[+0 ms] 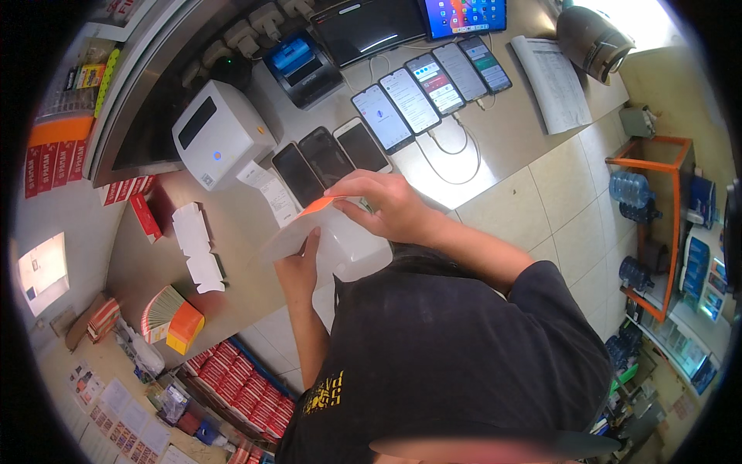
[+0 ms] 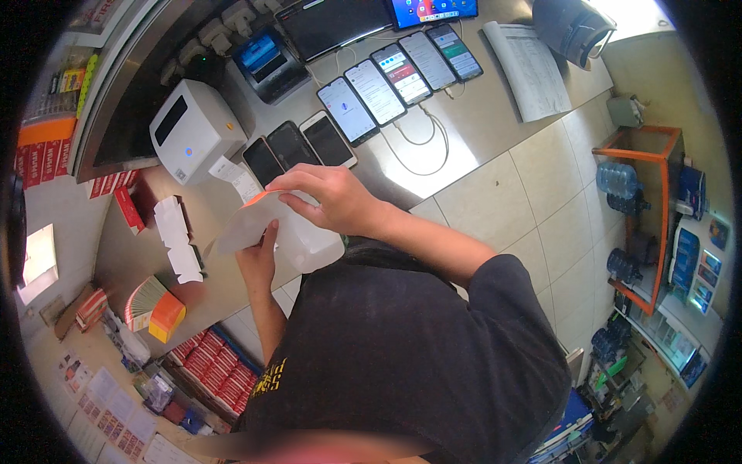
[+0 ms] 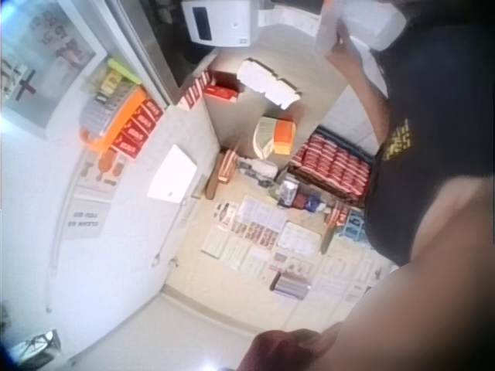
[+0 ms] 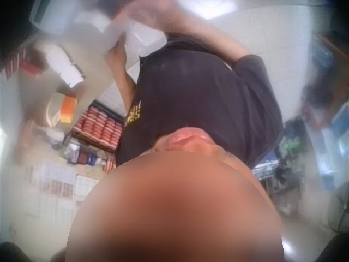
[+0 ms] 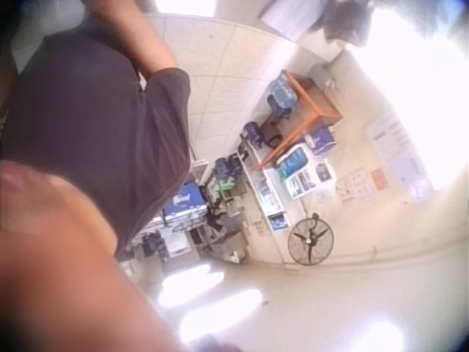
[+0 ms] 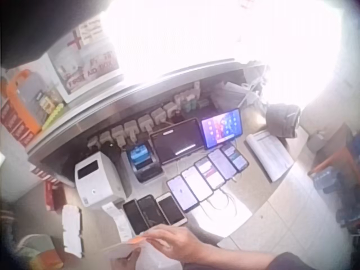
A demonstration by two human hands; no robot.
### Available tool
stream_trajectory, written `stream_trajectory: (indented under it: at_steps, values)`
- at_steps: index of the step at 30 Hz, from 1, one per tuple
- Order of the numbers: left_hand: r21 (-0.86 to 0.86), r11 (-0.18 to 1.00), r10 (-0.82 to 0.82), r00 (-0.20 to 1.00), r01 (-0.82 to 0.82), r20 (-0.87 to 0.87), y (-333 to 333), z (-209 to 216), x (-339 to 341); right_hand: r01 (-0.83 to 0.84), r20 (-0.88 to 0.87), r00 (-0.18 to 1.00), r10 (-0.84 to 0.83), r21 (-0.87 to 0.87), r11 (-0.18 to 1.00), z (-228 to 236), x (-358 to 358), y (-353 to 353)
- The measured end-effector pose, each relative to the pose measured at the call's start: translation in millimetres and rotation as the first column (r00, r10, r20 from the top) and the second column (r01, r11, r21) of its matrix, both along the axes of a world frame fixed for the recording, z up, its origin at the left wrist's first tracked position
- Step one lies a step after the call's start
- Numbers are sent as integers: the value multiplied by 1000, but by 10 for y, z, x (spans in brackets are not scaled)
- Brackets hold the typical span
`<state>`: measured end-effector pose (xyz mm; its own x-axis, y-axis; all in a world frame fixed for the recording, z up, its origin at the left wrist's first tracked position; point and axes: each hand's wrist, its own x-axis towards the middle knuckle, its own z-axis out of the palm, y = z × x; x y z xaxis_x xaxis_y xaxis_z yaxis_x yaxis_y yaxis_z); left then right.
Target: The person walks through a commercial kitchen, briefly stirs a large pot of liquid, then moves to a counter to assemble small cardboard boxes. They fold and tape the boxes one at a time, handling them individually and placing them on the counter.
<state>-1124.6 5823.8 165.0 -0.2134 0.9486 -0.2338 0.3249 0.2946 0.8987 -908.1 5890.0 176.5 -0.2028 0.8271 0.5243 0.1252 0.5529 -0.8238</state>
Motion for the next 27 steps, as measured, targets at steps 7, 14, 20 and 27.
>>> stream_trajectory:
  at_steps: [7,14,20,27]
  values:
    - [-39,998,62,990,-57,126,-66,-111,-130,-60,59,997,57,58,997,95,-34,-31]
    - [262,915,346,931,-307,-118,-198,-85,-248,6,32,999,-4,-62,998,-72,-378,-47]
    - [266,942,125,949,-206,289,-507,207,-656,-159,120,973,198,-276,948,88,-988,-177]
    - [222,842,336,800,-492,498,-951,305,-1416,-473,356,797,487,-132,871,356,-2186,-543]
